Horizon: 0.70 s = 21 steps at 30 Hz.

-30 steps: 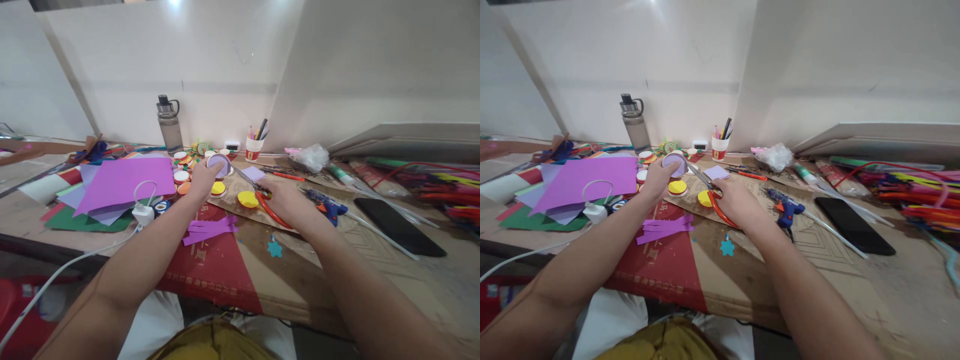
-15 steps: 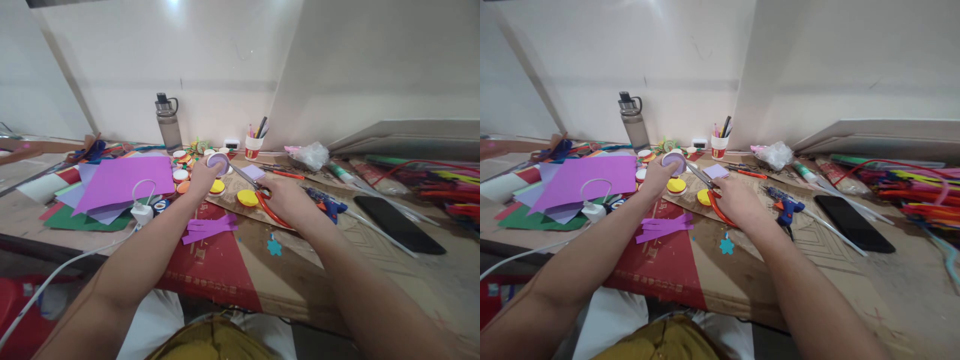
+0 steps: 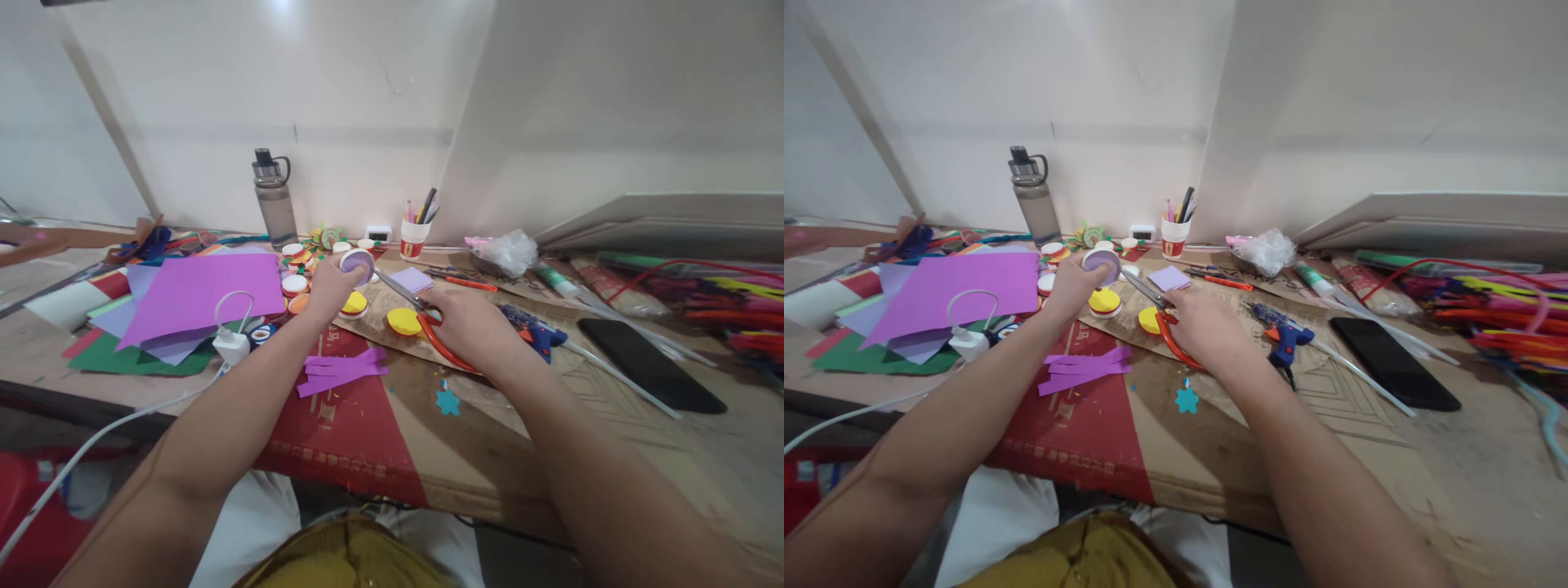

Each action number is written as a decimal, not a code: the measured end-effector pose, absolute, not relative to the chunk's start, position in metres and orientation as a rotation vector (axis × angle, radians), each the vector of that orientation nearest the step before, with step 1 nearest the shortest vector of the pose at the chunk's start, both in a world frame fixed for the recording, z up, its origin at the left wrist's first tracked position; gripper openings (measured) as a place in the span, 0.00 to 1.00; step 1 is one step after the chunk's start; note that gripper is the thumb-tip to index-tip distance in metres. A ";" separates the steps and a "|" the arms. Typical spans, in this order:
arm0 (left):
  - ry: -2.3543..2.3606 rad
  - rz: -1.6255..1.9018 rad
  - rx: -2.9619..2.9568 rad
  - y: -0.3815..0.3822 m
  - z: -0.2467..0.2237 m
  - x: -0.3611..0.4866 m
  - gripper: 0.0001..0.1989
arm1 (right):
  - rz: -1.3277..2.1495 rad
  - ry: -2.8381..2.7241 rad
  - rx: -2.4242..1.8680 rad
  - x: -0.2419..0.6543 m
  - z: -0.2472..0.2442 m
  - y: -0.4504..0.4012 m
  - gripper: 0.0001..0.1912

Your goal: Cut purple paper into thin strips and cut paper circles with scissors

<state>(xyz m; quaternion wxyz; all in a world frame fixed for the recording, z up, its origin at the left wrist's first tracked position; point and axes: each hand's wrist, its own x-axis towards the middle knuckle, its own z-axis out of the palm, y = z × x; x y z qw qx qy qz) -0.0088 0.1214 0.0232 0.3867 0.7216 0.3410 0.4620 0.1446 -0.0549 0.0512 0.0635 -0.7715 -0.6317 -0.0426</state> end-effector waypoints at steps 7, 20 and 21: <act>0.906 1.156 1.963 0.120 0.024 -0.011 0.11 | -0.136 -1.927 -2.363 0.143 0.052 -0.055 0.19; 0.891 1.150 2.053 0.117 0.026 -0.011 0.11 | -0.151 -1.946 -2.372 0.142 0.052 -0.055 0.19; 0.888 1.149 2.052 0.117 0.026 -0.011 0.11 | -0.148 -1.946 -2.371 0.142 0.052 -0.054 0.19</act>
